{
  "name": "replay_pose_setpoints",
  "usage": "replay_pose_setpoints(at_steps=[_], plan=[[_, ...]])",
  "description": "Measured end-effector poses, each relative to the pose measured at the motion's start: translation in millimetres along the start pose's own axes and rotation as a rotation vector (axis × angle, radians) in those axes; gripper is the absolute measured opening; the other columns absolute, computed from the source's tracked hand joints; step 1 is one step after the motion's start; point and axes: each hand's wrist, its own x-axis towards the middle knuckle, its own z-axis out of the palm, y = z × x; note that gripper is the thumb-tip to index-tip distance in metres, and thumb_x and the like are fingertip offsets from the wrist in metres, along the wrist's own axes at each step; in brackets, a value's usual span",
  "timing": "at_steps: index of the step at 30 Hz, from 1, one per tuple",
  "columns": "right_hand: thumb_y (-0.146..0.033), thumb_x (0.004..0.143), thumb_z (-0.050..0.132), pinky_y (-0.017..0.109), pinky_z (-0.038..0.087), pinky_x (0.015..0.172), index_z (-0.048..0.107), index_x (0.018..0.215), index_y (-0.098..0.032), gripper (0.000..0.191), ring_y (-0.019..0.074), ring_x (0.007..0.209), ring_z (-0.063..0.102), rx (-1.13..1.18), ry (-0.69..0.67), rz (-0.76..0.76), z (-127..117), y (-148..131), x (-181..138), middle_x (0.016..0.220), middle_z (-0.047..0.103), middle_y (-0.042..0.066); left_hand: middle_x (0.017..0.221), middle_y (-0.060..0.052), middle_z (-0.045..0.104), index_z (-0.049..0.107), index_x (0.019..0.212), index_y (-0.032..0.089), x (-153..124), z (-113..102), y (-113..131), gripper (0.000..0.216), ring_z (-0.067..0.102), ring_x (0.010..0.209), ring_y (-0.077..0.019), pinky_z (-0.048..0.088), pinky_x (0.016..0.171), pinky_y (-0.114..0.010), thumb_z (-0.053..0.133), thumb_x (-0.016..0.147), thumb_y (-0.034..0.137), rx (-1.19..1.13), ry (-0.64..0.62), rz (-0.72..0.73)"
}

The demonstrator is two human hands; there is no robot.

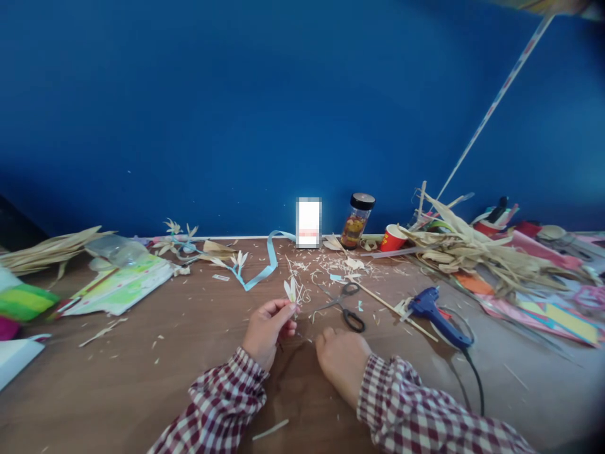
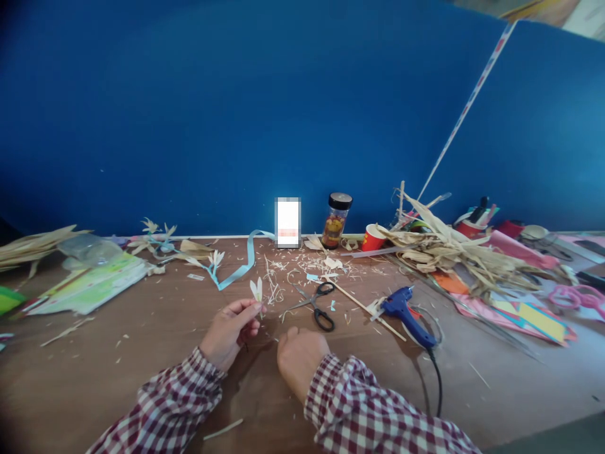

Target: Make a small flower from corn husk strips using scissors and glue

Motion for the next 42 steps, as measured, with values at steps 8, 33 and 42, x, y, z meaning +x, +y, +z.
replay_pose_setpoints(at_steps=[8,33,42], plan=[[-0.019,0.081,0.041,0.026,0.037,0.060,0.054,0.094,-0.020,0.019,0.0183,0.076,0.059,0.203,-0.074,-0.036,-28,41,-1,0.089,0.061,0.006,0.064,0.000,0.062,0.060,0.070,0.012,0,-1,1,0.023,0.050,0.043,-0.0032,0.043,0.040,-0.013,0.072,0.057,0.028,0.000,-0.008,0.002],[-0.016,0.069,0.051,0.022,0.037,0.049,0.049,0.068,-0.016,0.001,0.0115,0.056,0.052,1.114,0.027,-0.005,2,48,22,0.065,0.058,0.002,0.061,0.002,0.059,0.059,0.070,0.013,0,1,1,0.024,0.048,0.043,-0.0027,0.041,0.040,-0.013,0.071,0.057,0.029,0.002,0.031,0.003],[-0.022,0.062,0.064,0.014,0.025,0.039,0.057,0.083,-0.016,0.022,0.0034,0.049,0.043,2.064,-0.070,0.183,7,45,47,0.065,0.051,-0.003,0.060,0.001,0.060,0.058,0.068,0.012,-1,2,-2,0.023,0.047,0.042,-0.0028,0.041,0.039,-0.013,0.070,0.058,0.030,0.007,-0.011,-0.010]])
